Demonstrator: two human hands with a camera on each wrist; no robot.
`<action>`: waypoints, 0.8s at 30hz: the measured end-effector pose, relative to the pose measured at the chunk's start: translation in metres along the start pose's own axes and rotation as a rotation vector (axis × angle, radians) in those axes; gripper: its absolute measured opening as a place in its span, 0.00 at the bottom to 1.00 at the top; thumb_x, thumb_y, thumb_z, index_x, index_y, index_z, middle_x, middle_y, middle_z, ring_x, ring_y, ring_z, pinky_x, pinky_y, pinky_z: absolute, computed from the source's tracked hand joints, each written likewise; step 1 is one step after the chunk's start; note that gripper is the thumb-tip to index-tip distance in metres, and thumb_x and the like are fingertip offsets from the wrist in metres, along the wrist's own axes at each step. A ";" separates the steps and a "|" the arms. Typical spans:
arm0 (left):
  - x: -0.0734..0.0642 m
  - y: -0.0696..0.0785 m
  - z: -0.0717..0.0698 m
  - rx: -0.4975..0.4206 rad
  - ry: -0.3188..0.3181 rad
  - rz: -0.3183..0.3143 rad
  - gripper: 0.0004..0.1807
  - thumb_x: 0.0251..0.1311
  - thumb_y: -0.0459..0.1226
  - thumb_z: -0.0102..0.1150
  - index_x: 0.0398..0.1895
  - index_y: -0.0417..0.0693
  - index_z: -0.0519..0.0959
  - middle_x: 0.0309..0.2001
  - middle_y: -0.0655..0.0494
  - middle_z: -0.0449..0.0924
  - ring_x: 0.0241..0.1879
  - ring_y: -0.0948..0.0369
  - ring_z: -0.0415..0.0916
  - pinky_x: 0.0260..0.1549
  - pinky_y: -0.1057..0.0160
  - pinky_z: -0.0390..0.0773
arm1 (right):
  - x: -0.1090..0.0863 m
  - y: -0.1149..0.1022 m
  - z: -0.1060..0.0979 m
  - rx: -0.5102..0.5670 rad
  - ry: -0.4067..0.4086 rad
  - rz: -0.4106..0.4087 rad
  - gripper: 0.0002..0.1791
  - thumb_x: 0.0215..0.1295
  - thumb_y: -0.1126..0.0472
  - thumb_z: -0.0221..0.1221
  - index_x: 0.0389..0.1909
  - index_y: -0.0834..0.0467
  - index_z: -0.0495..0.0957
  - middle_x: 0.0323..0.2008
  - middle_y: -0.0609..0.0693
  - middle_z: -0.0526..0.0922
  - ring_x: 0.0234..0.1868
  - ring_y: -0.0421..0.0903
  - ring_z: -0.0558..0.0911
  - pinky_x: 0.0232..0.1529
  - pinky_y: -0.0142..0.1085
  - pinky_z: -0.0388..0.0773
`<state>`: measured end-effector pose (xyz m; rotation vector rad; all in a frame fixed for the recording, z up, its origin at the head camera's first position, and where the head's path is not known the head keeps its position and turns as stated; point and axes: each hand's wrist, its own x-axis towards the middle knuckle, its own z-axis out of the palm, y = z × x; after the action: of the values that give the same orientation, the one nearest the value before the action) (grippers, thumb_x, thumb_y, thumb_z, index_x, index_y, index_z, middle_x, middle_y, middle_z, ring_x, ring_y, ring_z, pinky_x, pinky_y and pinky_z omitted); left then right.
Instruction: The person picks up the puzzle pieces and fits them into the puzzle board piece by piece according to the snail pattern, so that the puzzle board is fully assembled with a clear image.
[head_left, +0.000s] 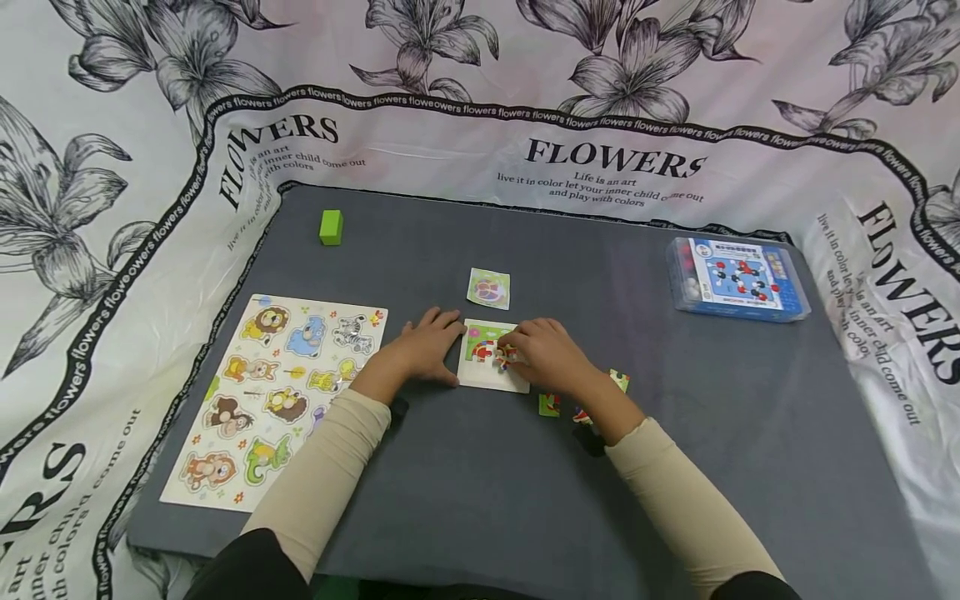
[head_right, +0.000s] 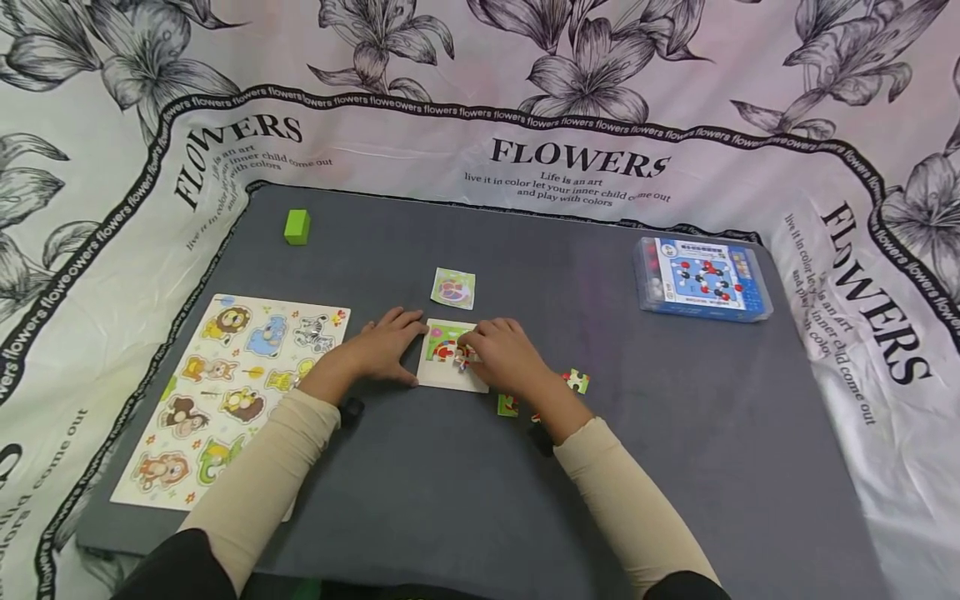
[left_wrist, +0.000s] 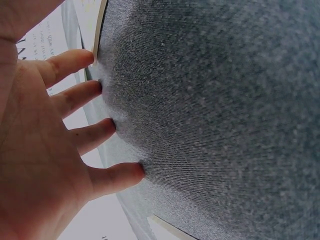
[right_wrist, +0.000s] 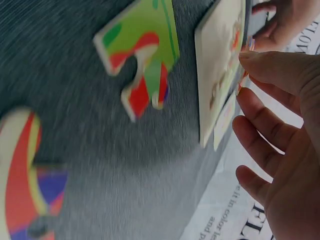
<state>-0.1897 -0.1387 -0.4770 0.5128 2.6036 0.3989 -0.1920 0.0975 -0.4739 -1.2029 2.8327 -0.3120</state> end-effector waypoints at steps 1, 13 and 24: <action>0.000 0.000 0.000 -0.001 -0.001 -0.001 0.48 0.48 0.51 0.74 0.72 0.50 0.62 0.77 0.49 0.47 0.76 0.43 0.39 0.63 0.29 0.50 | 0.002 -0.001 0.002 -0.001 -0.003 -0.004 0.17 0.57 0.59 0.69 0.49 0.53 0.83 0.44 0.51 0.83 0.50 0.53 0.78 0.61 0.52 0.67; -0.002 0.001 -0.002 -0.014 -0.002 0.004 0.47 0.49 0.50 0.74 0.72 0.50 0.62 0.77 0.49 0.46 0.76 0.44 0.39 0.64 0.30 0.51 | 0.010 -0.004 0.016 -0.037 0.014 -0.006 0.17 0.59 0.57 0.68 0.50 0.52 0.84 0.45 0.50 0.83 0.50 0.52 0.77 0.62 0.50 0.67; -0.003 0.001 -0.001 -0.015 0.015 0.014 0.47 0.48 0.50 0.74 0.71 0.50 0.63 0.77 0.48 0.48 0.75 0.44 0.41 0.63 0.30 0.52 | 0.008 -0.007 0.018 -0.048 0.044 0.000 0.16 0.61 0.58 0.67 0.51 0.51 0.84 0.41 0.49 0.82 0.49 0.52 0.77 0.60 0.49 0.68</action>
<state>-0.1876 -0.1394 -0.4747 0.5256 2.6110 0.4285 -0.1905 0.0841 -0.4894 -1.2197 2.8941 -0.2749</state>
